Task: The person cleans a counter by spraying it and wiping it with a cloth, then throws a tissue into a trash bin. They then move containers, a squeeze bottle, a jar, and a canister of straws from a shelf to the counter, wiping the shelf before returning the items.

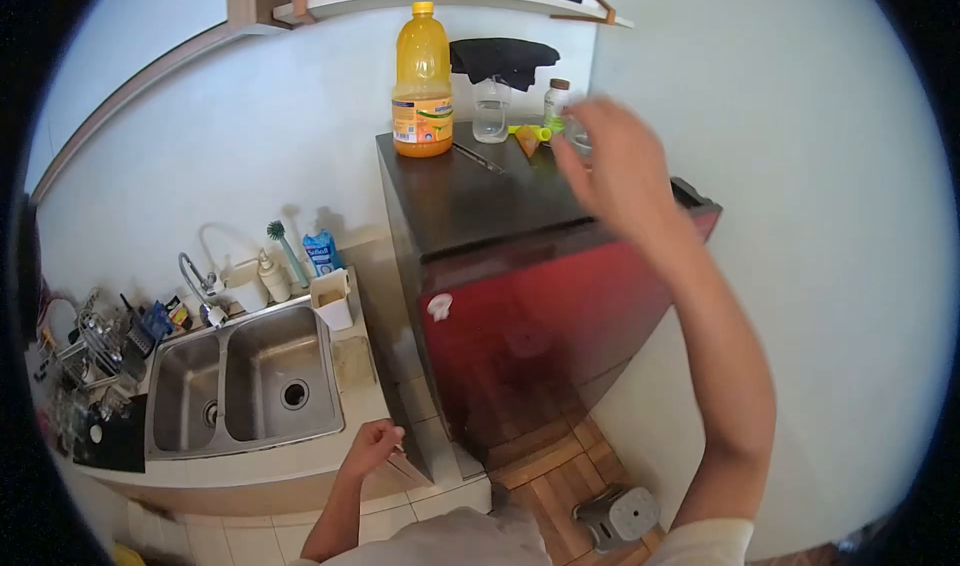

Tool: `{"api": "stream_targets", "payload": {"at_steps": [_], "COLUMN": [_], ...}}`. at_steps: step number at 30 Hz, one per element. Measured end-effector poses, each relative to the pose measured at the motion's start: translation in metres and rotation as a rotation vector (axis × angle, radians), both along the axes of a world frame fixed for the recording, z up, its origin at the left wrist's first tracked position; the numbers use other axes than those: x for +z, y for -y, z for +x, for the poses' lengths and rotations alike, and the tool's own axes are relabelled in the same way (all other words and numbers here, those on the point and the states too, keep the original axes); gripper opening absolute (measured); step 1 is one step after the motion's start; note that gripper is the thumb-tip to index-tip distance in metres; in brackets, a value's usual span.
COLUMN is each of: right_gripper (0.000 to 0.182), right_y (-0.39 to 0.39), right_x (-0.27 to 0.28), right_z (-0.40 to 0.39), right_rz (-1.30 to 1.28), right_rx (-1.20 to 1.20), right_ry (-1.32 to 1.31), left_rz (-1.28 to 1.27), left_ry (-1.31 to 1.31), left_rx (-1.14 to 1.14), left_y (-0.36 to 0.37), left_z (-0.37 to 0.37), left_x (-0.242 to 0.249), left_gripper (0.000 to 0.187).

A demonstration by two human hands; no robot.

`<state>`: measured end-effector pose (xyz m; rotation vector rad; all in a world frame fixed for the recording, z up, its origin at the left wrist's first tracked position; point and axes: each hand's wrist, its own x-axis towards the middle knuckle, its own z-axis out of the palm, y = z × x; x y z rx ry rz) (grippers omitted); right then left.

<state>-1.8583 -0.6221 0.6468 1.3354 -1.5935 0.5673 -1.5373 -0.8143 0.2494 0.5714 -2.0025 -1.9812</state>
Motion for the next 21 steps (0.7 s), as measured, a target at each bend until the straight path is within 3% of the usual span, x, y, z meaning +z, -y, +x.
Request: {"api": "stream_targets", "payload": {"at_steps": [4,6,7,10,13,16,21], "right_gripper": [0.039,0.054,0.073,0.081,0.08,0.075,0.064], "right_y": [0.121,0.176,0.194,0.227,0.261,0.275,0.264], "right_x": [0.084,0.104,0.11,0.115,0.129,0.126,0.127], "right_z": [-0.128,-0.182,-0.195,-0.224,-0.275,-0.292,-0.286], "right_rz": [0.112,0.19,0.259,0.353,0.742,0.737,0.517], "right_rx": [-0.135,-0.178,-0.256,-0.26,-0.104,-0.039,0.066], "right_ry": [-0.13,-0.09,-0.028,0.158,0.278,0.398,0.285], "left_rz": [0.085,0.122,0.121,0.105,0.111,0.148,0.202], "left_ry": [-0.009,-0.099,-0.114,-0.15,-0.178,-0.181,-0.185], "left_rx": [0.296,0.436,0.51,0.703,0.841,0.873,0.908], "left_y": [-0.014,-0.02,-0.028,-0.044,-0.066,-0.081,-0.095], "left_z": [0.0,0.007,0.006,0.01,0.007,0.01,0.012], "left_x": [0.026,0.015,0.013,0.012,0.007,-0.003,-0.015], "left_gripper": [0.036,0.033,0.033,0.034,0.035,0.036,0.032]}}
